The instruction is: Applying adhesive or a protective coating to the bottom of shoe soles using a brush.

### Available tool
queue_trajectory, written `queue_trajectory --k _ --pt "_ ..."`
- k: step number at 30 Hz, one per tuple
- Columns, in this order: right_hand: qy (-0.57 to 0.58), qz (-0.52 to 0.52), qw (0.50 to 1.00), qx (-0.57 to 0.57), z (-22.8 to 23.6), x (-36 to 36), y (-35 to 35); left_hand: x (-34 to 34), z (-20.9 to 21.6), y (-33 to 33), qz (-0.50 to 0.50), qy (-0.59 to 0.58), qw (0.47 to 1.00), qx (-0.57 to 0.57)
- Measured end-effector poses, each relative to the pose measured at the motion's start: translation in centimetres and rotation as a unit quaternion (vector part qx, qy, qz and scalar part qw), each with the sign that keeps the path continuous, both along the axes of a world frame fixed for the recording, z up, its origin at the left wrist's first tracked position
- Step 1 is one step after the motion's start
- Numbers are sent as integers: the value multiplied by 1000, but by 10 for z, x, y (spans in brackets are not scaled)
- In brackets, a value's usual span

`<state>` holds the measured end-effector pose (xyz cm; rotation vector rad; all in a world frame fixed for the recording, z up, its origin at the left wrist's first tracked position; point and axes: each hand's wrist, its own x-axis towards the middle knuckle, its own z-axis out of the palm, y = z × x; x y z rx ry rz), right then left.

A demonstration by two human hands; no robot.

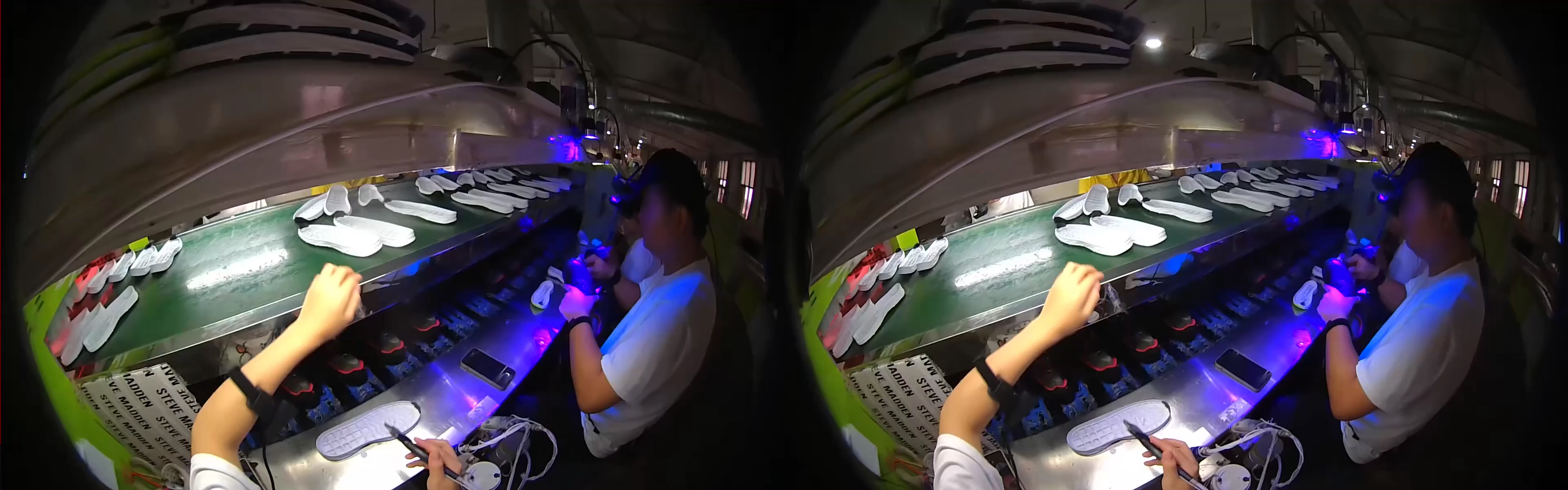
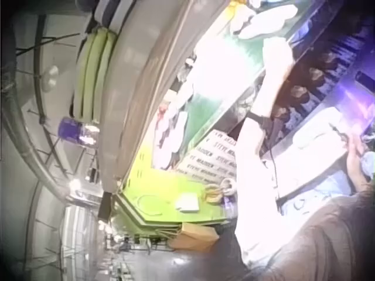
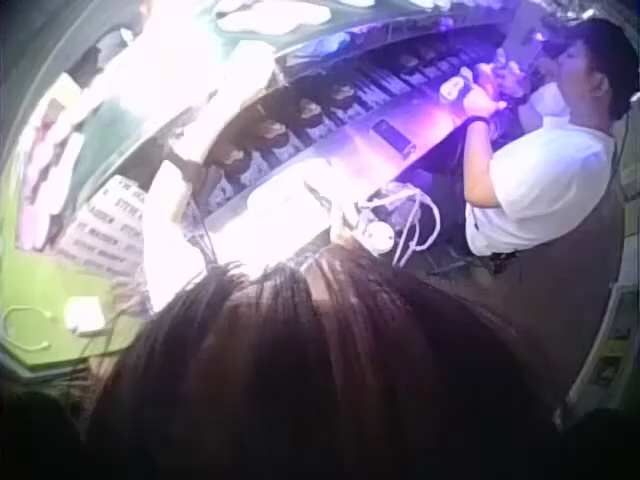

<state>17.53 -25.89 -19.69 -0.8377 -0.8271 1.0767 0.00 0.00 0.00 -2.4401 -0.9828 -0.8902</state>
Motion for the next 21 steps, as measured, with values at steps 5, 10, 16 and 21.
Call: queue_trajectory --k 5,10,16,21 --pt "14 16 999 -39 8 11 16 24 -10 82 191 -63 970 -138" --pt "5 43 998 -52 12 14 28 21 0 119 82 14 972 -220" --pt "-6 60 997 -46 15 17 36 1 1 144 395 -170 903 -1" --pt "-19 88 995 -42 18 12 37 -67 17 135 298 -314 835 -340"
